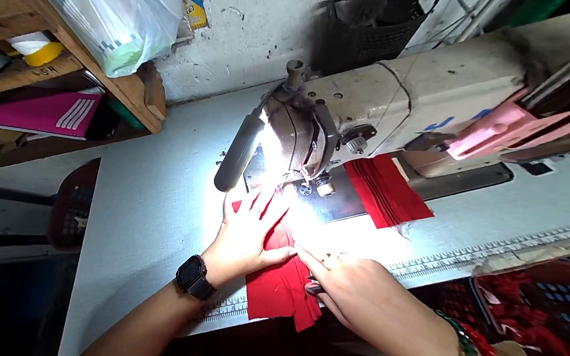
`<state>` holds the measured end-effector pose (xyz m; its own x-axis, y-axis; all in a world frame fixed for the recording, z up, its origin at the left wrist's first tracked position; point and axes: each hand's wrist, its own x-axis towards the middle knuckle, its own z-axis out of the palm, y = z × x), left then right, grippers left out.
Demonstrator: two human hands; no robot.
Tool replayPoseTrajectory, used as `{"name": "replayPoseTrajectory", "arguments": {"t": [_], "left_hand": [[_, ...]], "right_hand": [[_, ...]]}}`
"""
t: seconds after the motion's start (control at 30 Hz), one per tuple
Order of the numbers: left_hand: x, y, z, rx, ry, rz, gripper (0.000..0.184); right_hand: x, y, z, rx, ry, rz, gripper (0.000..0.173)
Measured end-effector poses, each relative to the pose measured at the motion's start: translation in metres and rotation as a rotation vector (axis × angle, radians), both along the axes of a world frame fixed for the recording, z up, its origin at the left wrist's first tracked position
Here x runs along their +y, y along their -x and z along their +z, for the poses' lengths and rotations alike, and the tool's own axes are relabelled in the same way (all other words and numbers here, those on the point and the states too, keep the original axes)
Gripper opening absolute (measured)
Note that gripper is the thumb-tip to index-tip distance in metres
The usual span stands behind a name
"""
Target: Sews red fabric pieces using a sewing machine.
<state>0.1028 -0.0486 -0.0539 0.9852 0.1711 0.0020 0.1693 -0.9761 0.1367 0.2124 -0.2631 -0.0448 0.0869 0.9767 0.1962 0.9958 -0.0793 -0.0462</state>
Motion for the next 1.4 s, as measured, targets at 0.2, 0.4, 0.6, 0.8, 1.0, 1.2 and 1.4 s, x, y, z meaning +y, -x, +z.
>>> {"name": "replayPoseTrajectory", "arguments": {"t": [0.2,0.4,0.6,0.8,1.0,1.2,1.4], "left_hand": [[0.001,0.0,-0.002,-0.015,-0.015,0.004,0.085],[0.007,-0.001,-0.007,-0.054,0.011,-0.017,0.082],[-0.035,0.026,-0.006,-0.285,0.03,-0.18,0.037],[-0.074,0.059,-0.014,-0.386,0.086,-0.239,0.023],[-0.075,0.066,-0.017,-0.389,0.112,-0.268,0.023],[-0.08,0.072,-0.021,-0.441,0.071,-0.374,0.022],[-0.08,0.069,-0.023,-0.505,0.117,-0.366,0.014]], "right_hand": [[0.001,-0.004,-0.004,0.021,-0.035,0.008,0.046],[0.002,-0.009,-0.003,0.071,-0.023,0.017,0.045],[-0.012,-0.016,-0.006,0.215,-0.028,0.119,0.035],[-0.045,-0.018,-0.025,0.359,-0.097,0.206,0.038],[-0.058,-0.01,-0.035,0.341,-0.152,0.205,0.04],[-0.063,-0.006,-0.036,0.254,-0.167,0.204,0.039],[-0.062,-0.008,-0.043,0.393,-0.232,0.19,0.034]]}}
